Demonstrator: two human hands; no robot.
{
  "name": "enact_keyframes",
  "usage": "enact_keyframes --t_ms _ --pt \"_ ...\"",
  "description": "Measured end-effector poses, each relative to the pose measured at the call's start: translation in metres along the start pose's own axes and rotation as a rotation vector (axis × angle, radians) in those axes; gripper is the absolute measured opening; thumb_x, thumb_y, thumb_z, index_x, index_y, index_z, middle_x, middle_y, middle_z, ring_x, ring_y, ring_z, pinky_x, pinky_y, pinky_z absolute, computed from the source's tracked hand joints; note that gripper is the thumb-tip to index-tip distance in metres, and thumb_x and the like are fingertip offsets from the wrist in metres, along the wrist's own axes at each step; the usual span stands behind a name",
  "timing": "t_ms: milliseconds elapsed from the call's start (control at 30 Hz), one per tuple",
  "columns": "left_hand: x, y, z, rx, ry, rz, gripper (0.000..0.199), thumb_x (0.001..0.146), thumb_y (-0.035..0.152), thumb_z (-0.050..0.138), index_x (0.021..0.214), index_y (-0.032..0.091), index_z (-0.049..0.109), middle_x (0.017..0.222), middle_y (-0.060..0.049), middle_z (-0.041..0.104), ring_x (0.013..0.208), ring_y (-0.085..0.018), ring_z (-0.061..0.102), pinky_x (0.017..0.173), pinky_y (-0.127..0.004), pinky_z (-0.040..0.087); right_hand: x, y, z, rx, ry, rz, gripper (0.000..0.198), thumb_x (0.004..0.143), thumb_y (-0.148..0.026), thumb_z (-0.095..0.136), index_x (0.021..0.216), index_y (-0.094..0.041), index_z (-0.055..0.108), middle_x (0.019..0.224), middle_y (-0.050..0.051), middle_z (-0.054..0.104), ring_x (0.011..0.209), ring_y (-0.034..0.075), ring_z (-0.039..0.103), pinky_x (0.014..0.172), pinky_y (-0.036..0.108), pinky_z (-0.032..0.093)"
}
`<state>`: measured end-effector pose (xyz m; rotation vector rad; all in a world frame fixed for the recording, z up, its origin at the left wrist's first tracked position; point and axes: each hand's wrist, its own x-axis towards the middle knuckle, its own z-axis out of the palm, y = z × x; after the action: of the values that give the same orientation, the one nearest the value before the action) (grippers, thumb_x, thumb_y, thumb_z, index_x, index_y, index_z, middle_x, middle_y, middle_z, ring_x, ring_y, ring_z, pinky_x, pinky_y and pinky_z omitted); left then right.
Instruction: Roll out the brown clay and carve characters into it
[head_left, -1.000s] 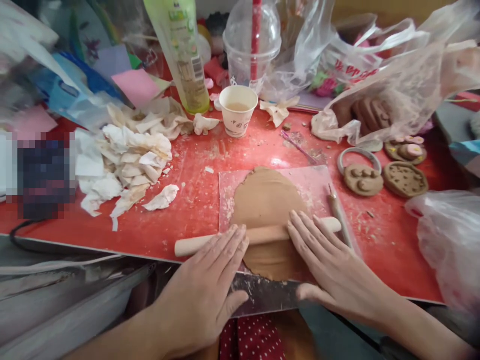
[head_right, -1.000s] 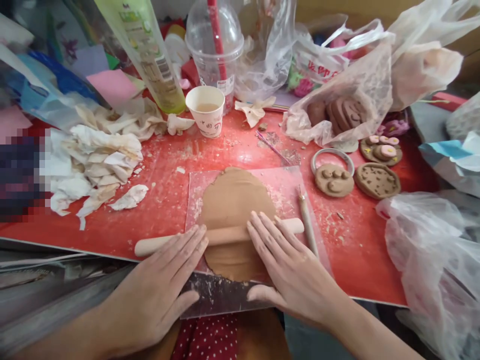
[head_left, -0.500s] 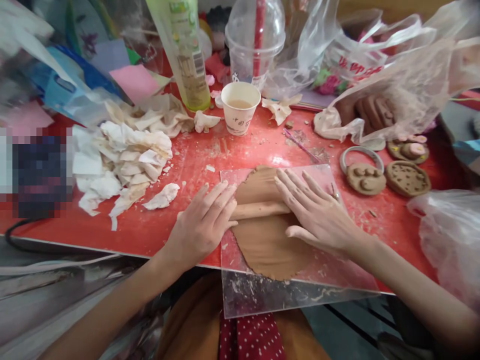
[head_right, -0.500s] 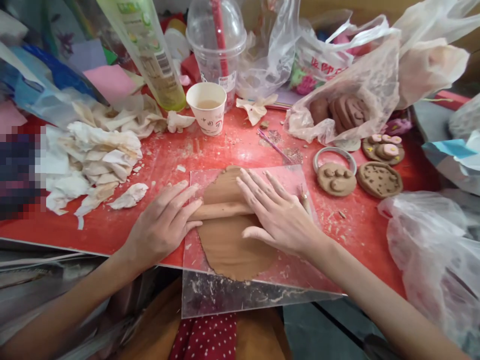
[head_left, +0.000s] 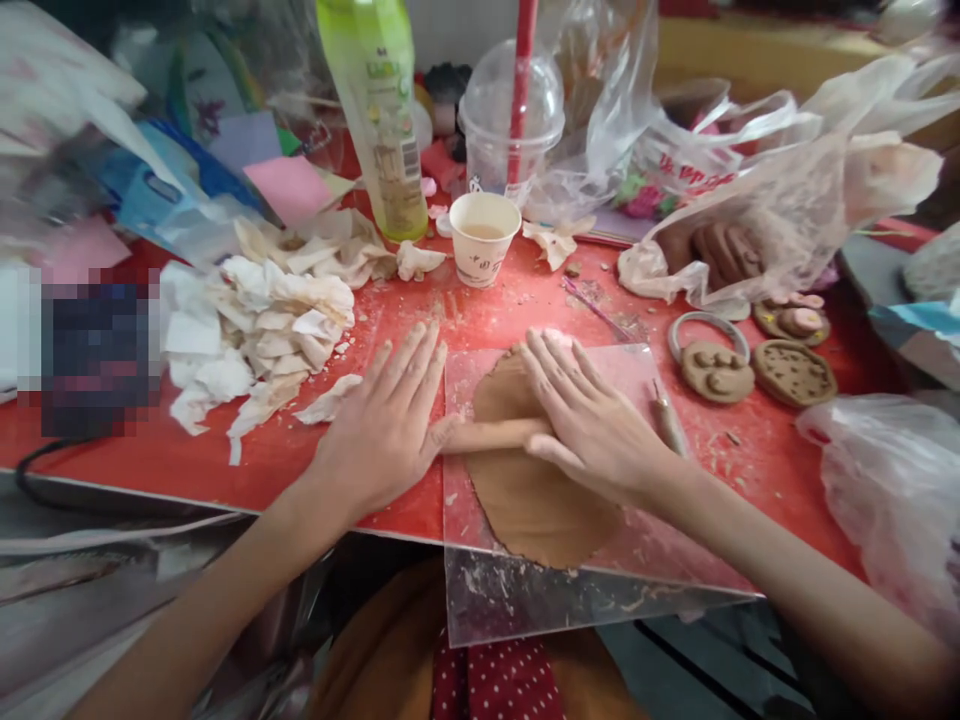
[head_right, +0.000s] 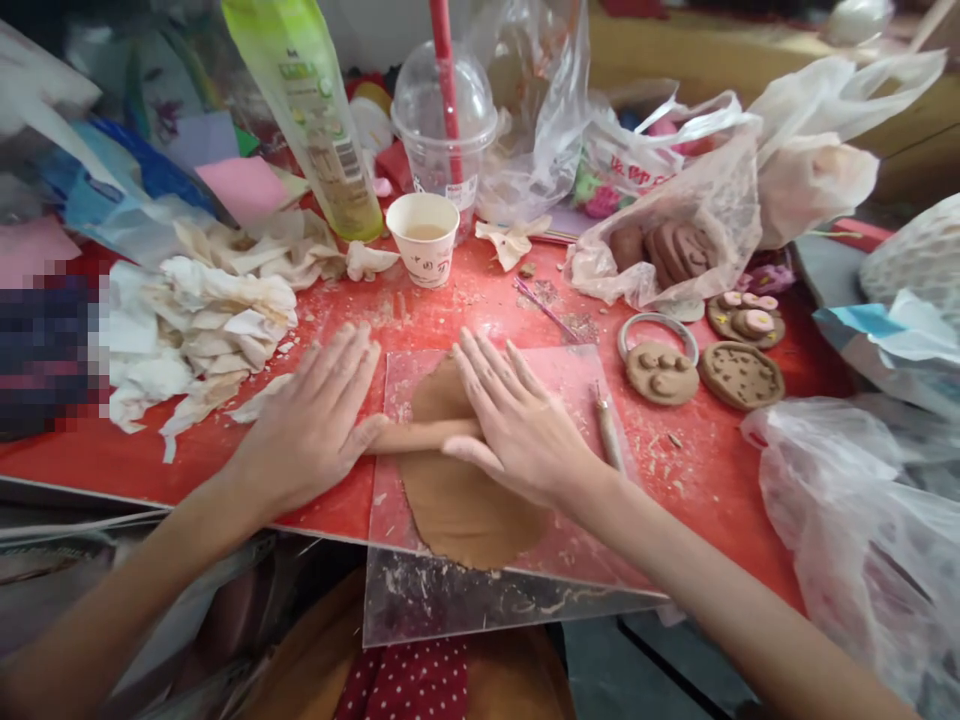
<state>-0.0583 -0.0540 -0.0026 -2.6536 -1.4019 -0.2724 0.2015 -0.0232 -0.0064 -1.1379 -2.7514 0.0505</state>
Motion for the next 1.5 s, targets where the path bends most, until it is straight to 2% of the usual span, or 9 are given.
enact_keyframes --t_ms 167,367,533,700,900,1100,1300,1400,1500 --pt "-0.013 0.012 0.000 -0.019 -0.017 0.048 0.062 0.097 0.043 0.033 0.143 0.002 0.036 0.150 -0.018 0.039 0.139 -0.029 0.039 0.115 -0.043 0.031 -0.018 -0.012 -0.004 -0.025 -0.081 -0.098 0.099 0.087 -0.076 0.017 0.153 -0.004 0.005 0.158 0.014 0.017 0.149 0.025 0.006 0.119 0.046 0.025" --pt "0.013 -0.010 0.011 0.051 0.032 -0.083 0.061 0.098 0.034 0.026 0.144 -0.006 0.030 0.153 -0.023 0.027 0.145 -0.033 0.025 0.117 -0.051 0.027 0.017 0.006 0.004 -0.061 -0.004 0.093 0.087 0.094 -0.066 0.009 0.151 0.000 0.016 0.158 0.018 0.015 0.148 0.025 0.009 0.121 0.049 0.017" --pt "-0.007 0.006 0.009 -0.001 0.000 -0.035 0.066 0.096 0.037 0.035 0.150 0.003 0.020 0.153 -0.018 0.032 0.143 -0.030 0.032 0.117 -0.048 0.027 -0.007 -0.008 -0.002 -0.042 -0.071 -0.059 0.097 0.088 -0.075 0.018 0.152 -0.003 0.012 0.159 0.013 0.015 0.149 0.024 0.005 0.121 0.046 0.021" --pt "0.022 -0.015 0.016 0.002 0.071 -0.114 0.061 0.098 0.033 0.028 0.147 -0.003 0.026 0.153 -0.023 0.026 0.146 -0.033 0.023 0.117 -0.055 0.025 0.027 0.011 0.003 -0.063 -0.014 0.126 0.086 0.095 -0.065 0.008 0.151 -0.001 0.016 0.158 0.017 0.013 0.148 0.024 0.009 0.121 0.050 0.015" --pt "0.000 0.000 0.007 -0.019 -0.041 0.018 0.056 0.098 0.032 0.032 0.144 0.002 0.035 0.150 -0.018 0.037 0.140 -0.030 0.037 0.114 -0.051 0.032 -0.002 -0.003 -0.003 -0.034 -0.089 -0.057 0.089 0.091 -0.071 0.014 0.153 -0.008 0.008 0.159 0.009 0.014 0.149 0.022 0.005 0.121 0.048 0.017" --pt "0.034 -0.027 0.016 -0.037 0.041 -0.111 0.060 0.099 0.033 0.023 0.146 -0.004 0.026 0.154 -0.023 0.025 0.146 -0.032 0.021 0.118 -0.057 0.021 0.038 0.019 0.005 -0.093 -0.042 0.130 0.081 0.095 -0.064 0.005 0.152 -0.006 0.013 0.159 0.012 0.011 0.149 0.024 0.006 0.120 0.054 0.012" --pt "0.014 -0.013 0.014 -0.031 0.041 -0.014 0.070 0.097 0.041 0.036 0.152 0.006 0.011 0.155 -0.020 0.023 0.146 -0.032 0.022 0.118 -0.058 0.019 0.000 0.014 -0.003 0.094 -0.064 -0.050 0.082 0.093 -0.067 0.009 0.154 -0.013 -0.003 0.160 0.009 0.012 0.149 0.022 0.005 0.121 0.049 0.015" --pt "0.032 -0.020 0.016 -0.067 0.080 -0.083 0.065 0.098 0.039 0.034 0.152 0.008 0.016 0.156 -0.020 0.021 0.147 -0.033 0.017 0.119 -0.060 0.016 -0.002 0.022 -0.002 0.062 -0.042 0.036 0.080 0.095 -0.065 0.012 0.153 -0.014 -0.009 0.160 0.012 0.012 0.149 0.023 0.005 0.120 0.053 0.016" --pt "0.051 -0.031 0.016 -0.081 0.162 -0.142 0.061 0.099 0.037 0.033 0.151 0.009 0.020 0.158 -0.019 0.018 0.149 -0.033 0.011 0.120 -0.059 0.013 0.010 0.033 0.000 0.003 -0.007 0.102 0.080 0.096 -0.063 0.013 0.154 -0.011 -0.001 0.160 0.014 0.009 0.149 0.025 0.001 0.120 0.052 0.013"
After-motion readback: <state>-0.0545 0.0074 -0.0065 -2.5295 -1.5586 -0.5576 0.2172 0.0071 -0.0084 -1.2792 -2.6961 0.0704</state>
